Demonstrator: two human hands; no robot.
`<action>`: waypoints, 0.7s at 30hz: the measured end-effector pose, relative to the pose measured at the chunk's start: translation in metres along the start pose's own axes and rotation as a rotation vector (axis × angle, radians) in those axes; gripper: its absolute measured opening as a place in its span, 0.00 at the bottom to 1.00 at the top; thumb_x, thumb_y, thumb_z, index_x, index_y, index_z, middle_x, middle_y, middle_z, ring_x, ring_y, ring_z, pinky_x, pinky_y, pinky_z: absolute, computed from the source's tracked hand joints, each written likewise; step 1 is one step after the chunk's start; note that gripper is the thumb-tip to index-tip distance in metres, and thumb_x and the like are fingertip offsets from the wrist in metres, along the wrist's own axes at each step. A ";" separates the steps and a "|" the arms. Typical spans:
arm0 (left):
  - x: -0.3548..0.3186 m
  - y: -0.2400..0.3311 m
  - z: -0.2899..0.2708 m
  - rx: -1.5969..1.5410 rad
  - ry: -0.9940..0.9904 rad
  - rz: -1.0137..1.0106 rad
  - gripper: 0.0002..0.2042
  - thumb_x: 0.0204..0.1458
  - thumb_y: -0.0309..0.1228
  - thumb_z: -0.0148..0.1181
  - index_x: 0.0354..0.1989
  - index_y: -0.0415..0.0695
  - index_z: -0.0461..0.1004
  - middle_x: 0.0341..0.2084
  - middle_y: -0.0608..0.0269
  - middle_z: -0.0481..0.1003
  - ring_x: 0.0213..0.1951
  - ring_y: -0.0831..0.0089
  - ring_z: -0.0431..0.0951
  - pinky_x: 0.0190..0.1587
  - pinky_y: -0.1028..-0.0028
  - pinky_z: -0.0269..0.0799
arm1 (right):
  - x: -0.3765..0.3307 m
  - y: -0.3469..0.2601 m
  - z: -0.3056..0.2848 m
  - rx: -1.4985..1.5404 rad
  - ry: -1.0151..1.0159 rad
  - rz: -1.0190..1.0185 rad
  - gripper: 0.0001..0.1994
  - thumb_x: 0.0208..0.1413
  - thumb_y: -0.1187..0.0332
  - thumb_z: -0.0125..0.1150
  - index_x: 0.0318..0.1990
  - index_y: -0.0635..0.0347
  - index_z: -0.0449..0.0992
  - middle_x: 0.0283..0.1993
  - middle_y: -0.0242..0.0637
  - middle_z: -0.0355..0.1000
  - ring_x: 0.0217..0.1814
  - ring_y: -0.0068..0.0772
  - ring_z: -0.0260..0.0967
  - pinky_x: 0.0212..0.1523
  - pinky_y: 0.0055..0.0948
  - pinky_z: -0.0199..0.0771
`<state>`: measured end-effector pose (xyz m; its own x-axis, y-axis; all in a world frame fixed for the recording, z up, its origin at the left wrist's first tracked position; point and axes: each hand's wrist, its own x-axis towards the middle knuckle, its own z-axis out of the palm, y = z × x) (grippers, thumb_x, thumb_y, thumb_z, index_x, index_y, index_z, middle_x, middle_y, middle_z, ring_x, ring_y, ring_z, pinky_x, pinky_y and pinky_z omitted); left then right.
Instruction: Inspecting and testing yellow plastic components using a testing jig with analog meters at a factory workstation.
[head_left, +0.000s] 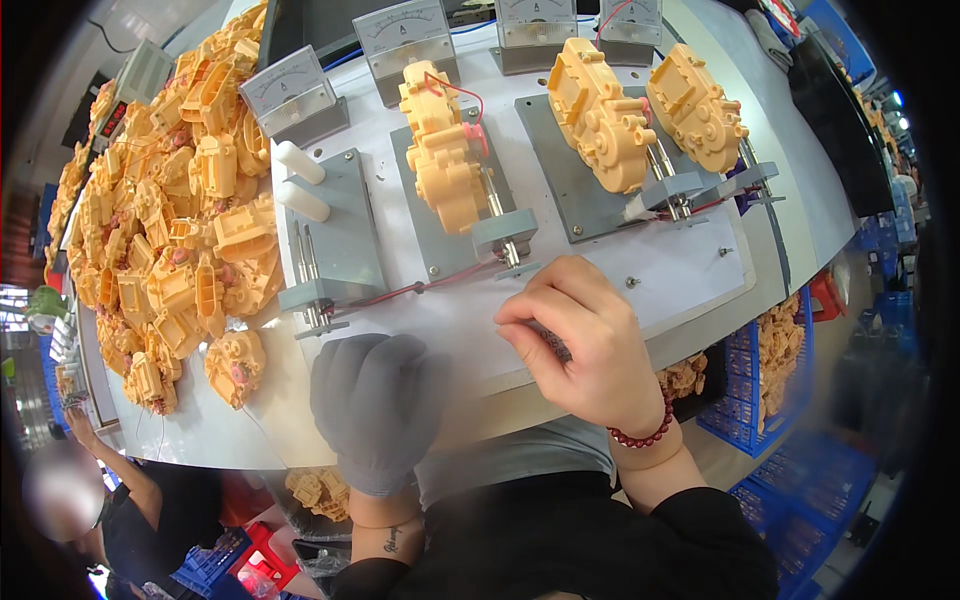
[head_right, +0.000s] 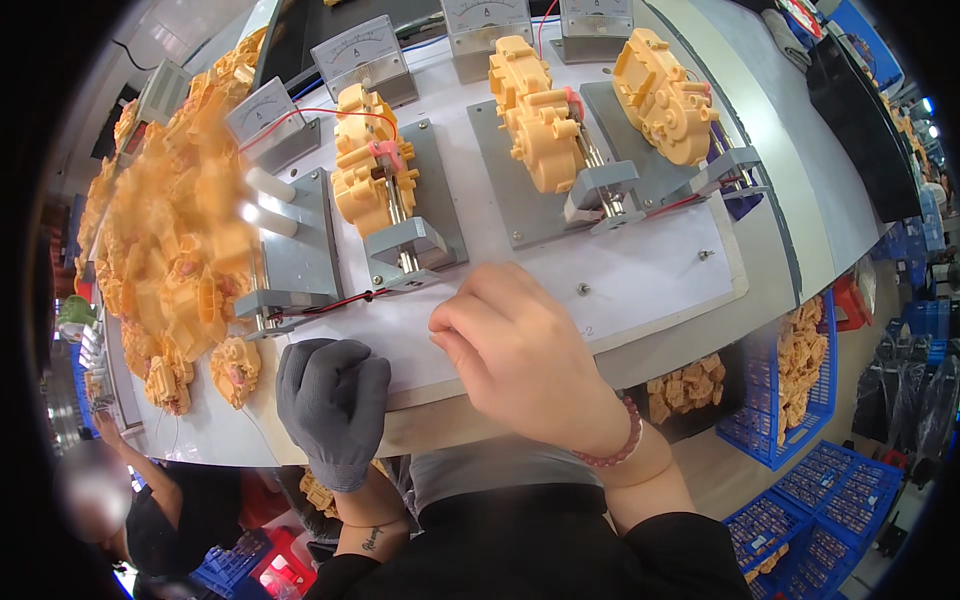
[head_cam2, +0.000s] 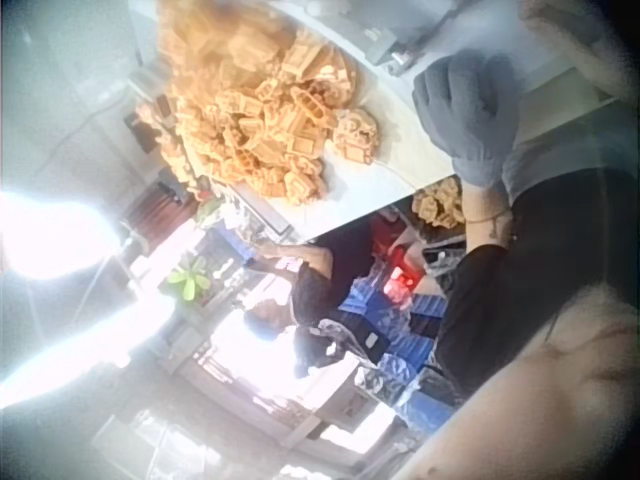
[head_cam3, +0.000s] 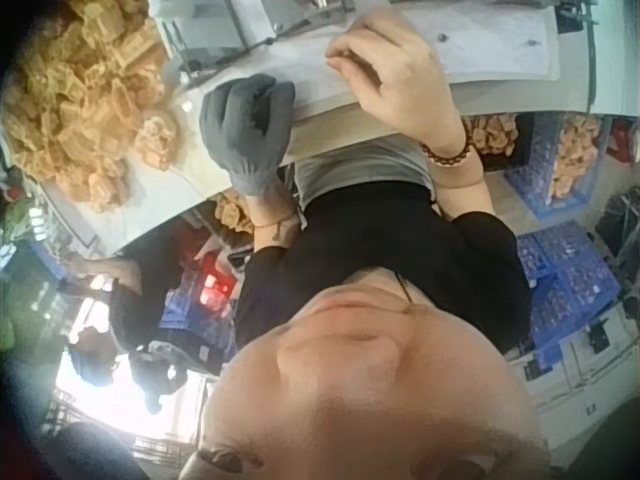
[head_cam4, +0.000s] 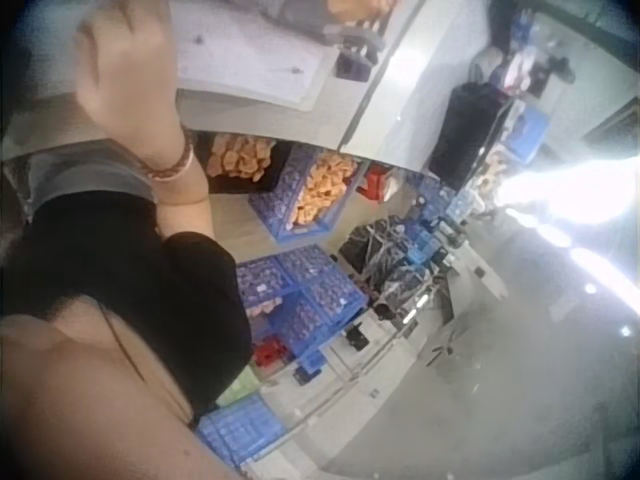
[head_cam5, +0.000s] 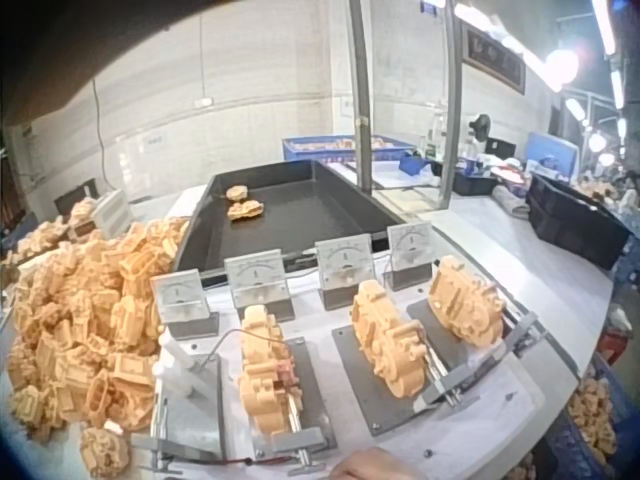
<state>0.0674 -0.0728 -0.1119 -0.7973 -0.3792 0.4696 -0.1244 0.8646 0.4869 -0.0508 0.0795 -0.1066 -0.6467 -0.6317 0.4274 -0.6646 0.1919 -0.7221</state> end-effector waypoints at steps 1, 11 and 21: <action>0.000 0.000 0.000 0.000 0.000 -0.001 0.07 0.37 0.21 0.65 0.27 0.39 0.75 0.24 0.57 0.72 0.28 0.62 0.72 0.31 0.68 0.67 | 0.000 0.000 0.000 -0.001 0.002 -0.001 0.06 0.42 0.80 0.65 0.30 0.61 0.76 0.29 0.38 0.67 0.31 0.38 0.66 0.31 0.32 0.66; 0.000 0.001 -0.001 -0.006 -0.003 -0.020 0.06 0.38 0.20 0.64 0.27 0.39 0.75 0.24 0.58 0.72 0.28 0.63 0.72 0.31 0.69 0.67 | -0.002 0.003 0.000 -0.030 0.018 -0.098 0.07 0.39 0.82 0.66 0.27 0.62 0.76 0.27 0.38 0.67 0.30 0.40 0.65 0.31 0.32 0.67; 0.077 0.038 -0.045 0.019 -0.007 0.282 0.09 0.46 0.22 0.59 0.38 0.36 0.74 0.29 0.57 0.73 0.31 0.68 0.73 0.39 0.72 0.69 | 0.005 -0.008 0.011 0.365 0.171 -0.065 0.27 0.45 0.71 0.68 0.54 0.64 0.65 0.45 0.42 0.68 0.42 0.38 0.69 0.40 0.29 0.71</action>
<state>0.0277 -0.0841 -0.0235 -0.8060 -0.1206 0.5795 0.0919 0.9416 0.3239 -0.0447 0.0665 -0.1047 -0.6808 -0.4940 0.5408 -0.5496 -0.1435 -0.8230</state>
